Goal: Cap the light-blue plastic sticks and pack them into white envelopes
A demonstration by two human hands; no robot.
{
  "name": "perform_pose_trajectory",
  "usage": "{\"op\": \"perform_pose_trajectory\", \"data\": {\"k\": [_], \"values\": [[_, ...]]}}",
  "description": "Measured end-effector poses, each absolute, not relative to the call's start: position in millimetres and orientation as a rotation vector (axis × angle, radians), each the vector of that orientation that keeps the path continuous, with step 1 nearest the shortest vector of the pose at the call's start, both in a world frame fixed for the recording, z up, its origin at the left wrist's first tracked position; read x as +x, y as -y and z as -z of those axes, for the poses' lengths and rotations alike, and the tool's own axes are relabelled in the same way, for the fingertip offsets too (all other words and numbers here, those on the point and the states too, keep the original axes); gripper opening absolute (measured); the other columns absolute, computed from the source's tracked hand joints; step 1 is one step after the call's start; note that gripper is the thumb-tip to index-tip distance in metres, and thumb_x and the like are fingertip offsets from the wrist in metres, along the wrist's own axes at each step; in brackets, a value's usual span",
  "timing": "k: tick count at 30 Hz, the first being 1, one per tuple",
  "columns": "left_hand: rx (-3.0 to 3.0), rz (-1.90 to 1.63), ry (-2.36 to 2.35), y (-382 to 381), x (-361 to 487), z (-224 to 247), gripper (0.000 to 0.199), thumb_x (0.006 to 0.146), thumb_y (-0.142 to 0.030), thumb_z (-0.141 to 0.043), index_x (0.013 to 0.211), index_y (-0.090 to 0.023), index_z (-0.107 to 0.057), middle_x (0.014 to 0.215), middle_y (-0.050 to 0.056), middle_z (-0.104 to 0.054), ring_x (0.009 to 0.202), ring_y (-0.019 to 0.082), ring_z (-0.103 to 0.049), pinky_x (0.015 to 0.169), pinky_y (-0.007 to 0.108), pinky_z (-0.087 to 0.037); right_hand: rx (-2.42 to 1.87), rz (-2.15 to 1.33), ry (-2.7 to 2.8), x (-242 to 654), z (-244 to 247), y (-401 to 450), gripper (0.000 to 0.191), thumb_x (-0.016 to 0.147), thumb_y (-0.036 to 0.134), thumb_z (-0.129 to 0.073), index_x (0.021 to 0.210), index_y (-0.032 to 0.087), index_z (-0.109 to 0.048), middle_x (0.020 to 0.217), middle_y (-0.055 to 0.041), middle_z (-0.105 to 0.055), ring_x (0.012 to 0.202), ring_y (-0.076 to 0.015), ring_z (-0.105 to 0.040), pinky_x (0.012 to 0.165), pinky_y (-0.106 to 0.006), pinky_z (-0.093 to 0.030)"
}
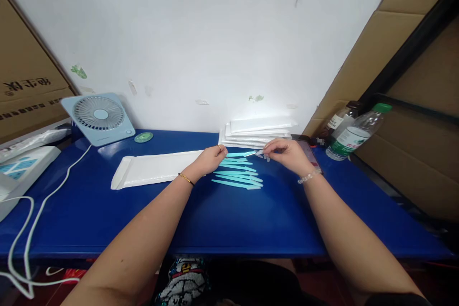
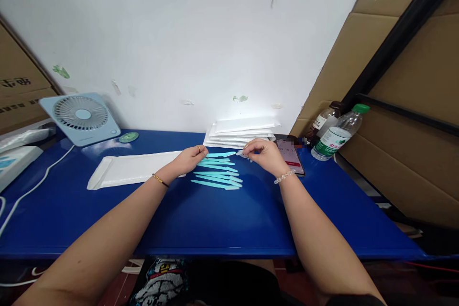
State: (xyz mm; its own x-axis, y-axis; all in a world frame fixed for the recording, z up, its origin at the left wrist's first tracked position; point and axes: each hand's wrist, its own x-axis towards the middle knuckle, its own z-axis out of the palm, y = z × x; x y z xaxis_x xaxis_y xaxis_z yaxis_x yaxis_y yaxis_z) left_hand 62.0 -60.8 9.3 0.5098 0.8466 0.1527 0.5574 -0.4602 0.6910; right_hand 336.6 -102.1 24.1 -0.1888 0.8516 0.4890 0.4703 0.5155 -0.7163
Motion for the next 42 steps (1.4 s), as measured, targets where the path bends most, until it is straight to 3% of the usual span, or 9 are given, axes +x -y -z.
{"op": "perform_pose_trajectory", "data": {"k": [12, 16, 21, 26, 35, 38, 42], "values": [[2.182, -0.588, -1.086, 69, 68, -11, 0.031, 0.087, -0.044, -0.036, 0.077, -0.019, -0.052, 0.071, -0.002, -0.052, 0.063, 0.012, -0.044, 0.057, 0.022, -0.035, -1.06, -0.675, 1.89, 319, -19, 106, 0.014, 0.07, 0.032, -0.071, 0.066, 0.018, -0.069, 0.081, -0.0064, -0.068, 0.08, -0.0193, -0.064, 0.074, -0.033, -0.052], [2.209, -0.476, -1.118, 75, 68, -15, 0.032, 0.085, -0.045, -0.04, 0.08, -0.02, -0.059, 0.072, -0.001, -0.058, 0.061, 0.013, -0.048, 0.055, 0.023, -0.036, -1.111, -0.799, 1.943, 337, -24, 106, 0.024, 0.067, 0.036, -0.073, 0.082, 0.017, -0.069, 0.09, -0.0067, -0.069, 0.082, -0.0193, -0.065, 0.076, -0.033, -0.053], [2.499, -0.431, -1.165, 72, 68, -7, 0.023, 0.082, -0.031, -0.046, 0.076, -0.019, -0.065, 0.077, 0.004, -0.064, 0.073, 0.017, -0.056, 0.063, 0.025, -0.04, -1.501, -0.282, 1.953, 373, -14, 91, 0.012, 0.076, 0.026, -0.062, 0.082, 0.019, -0.069, 0.085, -0.0059, -0.068, 0.074, -0.0187, -0.061, 0.07, -0.032, -0.049], [2.622, -0.475, -1.191, 63, 69, 3, 0.019, 0.08, -0.027, -0.052, 0.085, -0.022, -0.069, 0.09, 0.006, -0.064, 0.088, 0.021, -0.058, 0.077, 0.028, -0.043, -1.638, -0.218, 2.157, 376, 7, 77, 0.013, 0.074, 0.022, -0.061, 0.084, 0.019, -0.068, 0.087, -0.005, -0.066, 0.077, -0.0186, -0.059, 0.07, -0.029, -0.045], [2.434, -0.319, -1.151, 66, 68, 0, 0.015, 0.077, -0.032, -0.056, 0.073, -0.019, -0.064, 0.08, 0.004, -0.065, 0.071, 0.017, -0.057, 0.059, 0.025, -0.04, -1.652, -0.16, 2.312, 361, 3, 81, 0.007, 0.071, 0.015, -0.056, 0.067, 0.016, -0.062, 0.077, -0.0069, -0.062, 0.066, -0.0167, -0.055, 0.065, -0.027, -0.042], [2.405, -0.356, -1.159, 65, 67, 0, 0.016, 0.077, -0.031, -0.055, 0.071, -0.019, -0.063, 0.078, 0.003, -0.065, 0.068, 0.016, -0.057, 0.057, 0.025, -0.039, -1.607, -0.318, 2.248, 355, -2, 85, 0.004, 0.069, 0.016, -0.057, 0.067, 0.017, -0.06, 0.071, -0.0049, -0.062, 0.063, -0.0157, -0.055, 0.062, -0.026, -0.043], [2.35, -0.492, -1.254, 60, 64, -2, 0.016, 0.078, -0.031, -0.053, 0.075, -0.019, -0.061, 0.075, 0.003, -0.064, 0.066, 0.016, -0.056, 0.055, 0.025, -0.037, -1.466, -0.857, 2.064, 346, -14, 97, 0.008, 0.074, 0.023, -0.054, 0.077, 0.017, -0.059, 0.07, -0.0024, -0.065, 0.058, -0.0131, -0.058, 0.058, -0.025, -0.046]]}}
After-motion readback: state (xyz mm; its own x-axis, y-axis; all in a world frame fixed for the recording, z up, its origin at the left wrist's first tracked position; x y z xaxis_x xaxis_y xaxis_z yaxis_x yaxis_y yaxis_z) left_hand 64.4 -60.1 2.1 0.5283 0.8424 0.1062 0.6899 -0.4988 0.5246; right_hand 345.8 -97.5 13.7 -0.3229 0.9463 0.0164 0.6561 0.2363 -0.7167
